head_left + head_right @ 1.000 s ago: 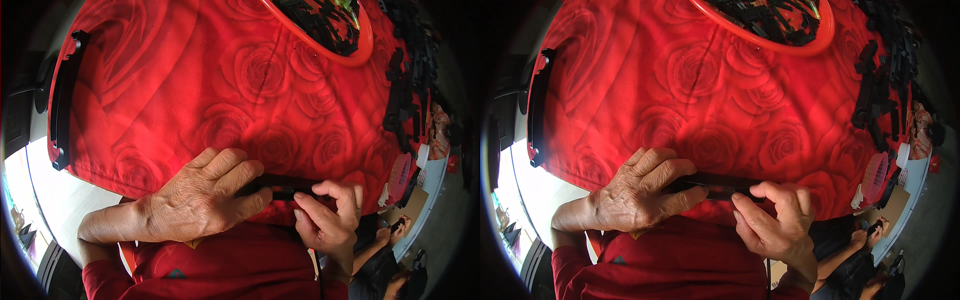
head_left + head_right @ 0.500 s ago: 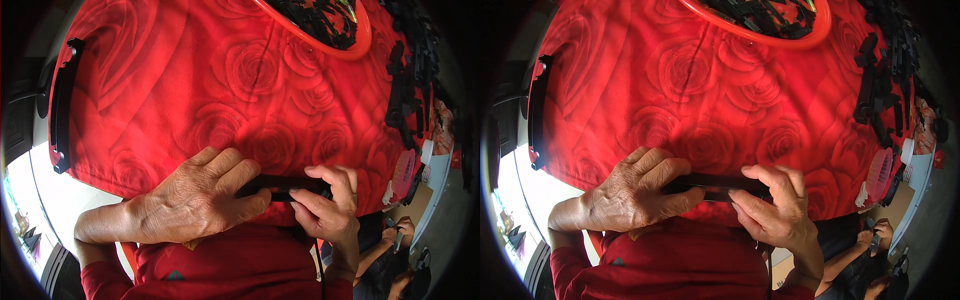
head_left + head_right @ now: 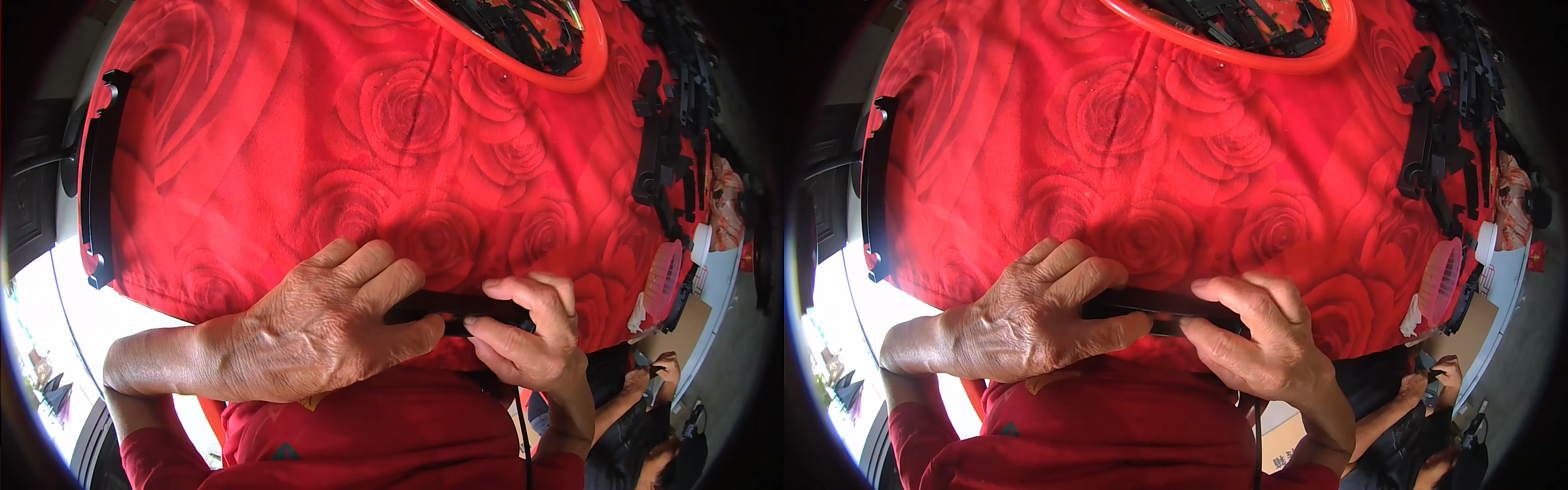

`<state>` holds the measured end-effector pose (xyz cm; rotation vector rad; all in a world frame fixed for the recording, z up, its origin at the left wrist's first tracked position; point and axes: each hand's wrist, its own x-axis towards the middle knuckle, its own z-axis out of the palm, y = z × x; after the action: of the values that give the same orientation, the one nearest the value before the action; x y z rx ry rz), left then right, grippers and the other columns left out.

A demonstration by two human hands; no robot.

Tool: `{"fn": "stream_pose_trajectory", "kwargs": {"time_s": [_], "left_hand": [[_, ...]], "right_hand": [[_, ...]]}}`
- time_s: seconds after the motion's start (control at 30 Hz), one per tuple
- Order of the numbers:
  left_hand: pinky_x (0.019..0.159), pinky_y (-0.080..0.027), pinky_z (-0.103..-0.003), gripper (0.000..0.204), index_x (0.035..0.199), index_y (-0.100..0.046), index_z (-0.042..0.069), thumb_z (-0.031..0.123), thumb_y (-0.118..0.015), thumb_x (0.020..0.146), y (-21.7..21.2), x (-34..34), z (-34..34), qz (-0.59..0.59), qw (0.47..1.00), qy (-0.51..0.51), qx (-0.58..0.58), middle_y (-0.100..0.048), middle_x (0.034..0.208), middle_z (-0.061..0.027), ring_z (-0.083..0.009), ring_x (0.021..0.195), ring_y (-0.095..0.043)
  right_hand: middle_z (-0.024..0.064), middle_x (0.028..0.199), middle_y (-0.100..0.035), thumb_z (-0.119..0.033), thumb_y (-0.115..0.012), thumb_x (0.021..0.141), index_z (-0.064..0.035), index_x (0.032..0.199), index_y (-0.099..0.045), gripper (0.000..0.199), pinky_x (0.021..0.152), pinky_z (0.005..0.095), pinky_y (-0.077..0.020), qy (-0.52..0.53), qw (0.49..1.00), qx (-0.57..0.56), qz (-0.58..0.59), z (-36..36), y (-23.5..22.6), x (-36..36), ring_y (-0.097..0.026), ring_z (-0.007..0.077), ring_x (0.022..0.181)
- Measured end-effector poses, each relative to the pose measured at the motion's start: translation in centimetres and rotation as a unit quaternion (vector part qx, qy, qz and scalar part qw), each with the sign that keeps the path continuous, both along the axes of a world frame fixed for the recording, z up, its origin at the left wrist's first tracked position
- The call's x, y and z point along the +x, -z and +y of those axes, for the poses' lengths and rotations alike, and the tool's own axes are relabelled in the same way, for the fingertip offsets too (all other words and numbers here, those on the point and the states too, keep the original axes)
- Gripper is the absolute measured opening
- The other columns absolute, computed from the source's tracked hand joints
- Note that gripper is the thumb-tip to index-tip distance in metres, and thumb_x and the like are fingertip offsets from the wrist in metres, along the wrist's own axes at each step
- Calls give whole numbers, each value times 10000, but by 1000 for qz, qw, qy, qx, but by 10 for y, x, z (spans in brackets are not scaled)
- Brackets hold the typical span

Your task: The person assembles plastic components by hand, likely for toy or airsoft gun frames.

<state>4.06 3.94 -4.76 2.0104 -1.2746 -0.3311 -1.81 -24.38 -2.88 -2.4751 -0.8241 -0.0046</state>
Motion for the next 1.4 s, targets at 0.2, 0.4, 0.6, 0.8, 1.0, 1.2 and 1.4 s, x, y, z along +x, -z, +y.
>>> {"fn": "stream_pose_trajectory", "kwargs": {"time_s": [0.2, 0.4, 0.6, 0.8, 1.0, 1.2, 1.4], "left_hand": [[750, -513, -390, 417, 1143, -779, 194, 221, -780, 727, 0, -5, -3, -10, 1000, -20, 2, -625, 1133, -122, -257, 936, -615], [735, -505, -373, 387, 1097, -785, 214, 240, -791, 712, 5, -4, -3, -38, 999, -17, -6, -630, 1126, -108, -238, 926, -610], [722, -502, -361, 376, 1084, -785, 239, 256, -786, 708, 6, -3, -3, -58, 998, -14, 0, -627, 1135, -104, -238, 902, -593], [727, -508, -360, 375, 1085, -782, 247, 280, -780, 711, 0, 5, -5, -59, 998, 24, 17, -608, 1154, -93, -237, 922, -565], [738, -530, -371, 406, 1113, -765, 245, 288, -783, 710, -3, 6, -7, -54, 997, 45, 45, -579, 1093, -63, -238, 919, -554], [732, -539, -376, 425, 1137, -752, 215, 286, -786, 720, 3, 7, -5, -40, 999, 25, 3, -582, 1100, -64, -244, 917, -560], [734, -537, -374, 462, 1146, -754, 199, 290, -796, 694, 0, 10, -6, -23, 998, 61, 26, -585, 1110, -65, -236, 911, -566]], "right_hand": [[97, 1167, -709, -53, -844, 665, -114, 971, -798, 316, 824, 363, -544, -16, 1000, 23, 12, -3, 6, -1, -591, 240, 1007], [78, 1165, -715, -57, -833, 667, -105, 963, -788, 303, 791, 335, -533, -23, 999, 38, 17, -5, 10, -2, -587, 241, 992], [75, 1113, -732, -76, -830, 694, -100, 954, -787, 264, 749, 328, -515, -31, 998, 49, 18, -4, 11, 1, -605, 243, 937], [74, 1094, -726, -78, -809, 708, -81, 951, -787, 244, 681, 313, -523, -66, 997, 41, 6, -4, 10, 6, -629, 221, 946], [74, 1062, -700, -76, -794, 714, -57, 981, -775, 269, 675, 310, -573, -73, 996, 50, 32, -1, 8, 11, -644, 219, 873], [89, 1084, -696, -66, -788, 727, -63, 1003, -780, 276, 685, 329, -582, -85, 996, 32, 16, 3, 6, 15, -661, 226, 877], [108, 1065, -689, -58, -797, 731, -57, 1010, -780, 280, 659, 330, -567, -92, 992, 65, 62, 3, 10, 15, -667, 237, 854]]}}
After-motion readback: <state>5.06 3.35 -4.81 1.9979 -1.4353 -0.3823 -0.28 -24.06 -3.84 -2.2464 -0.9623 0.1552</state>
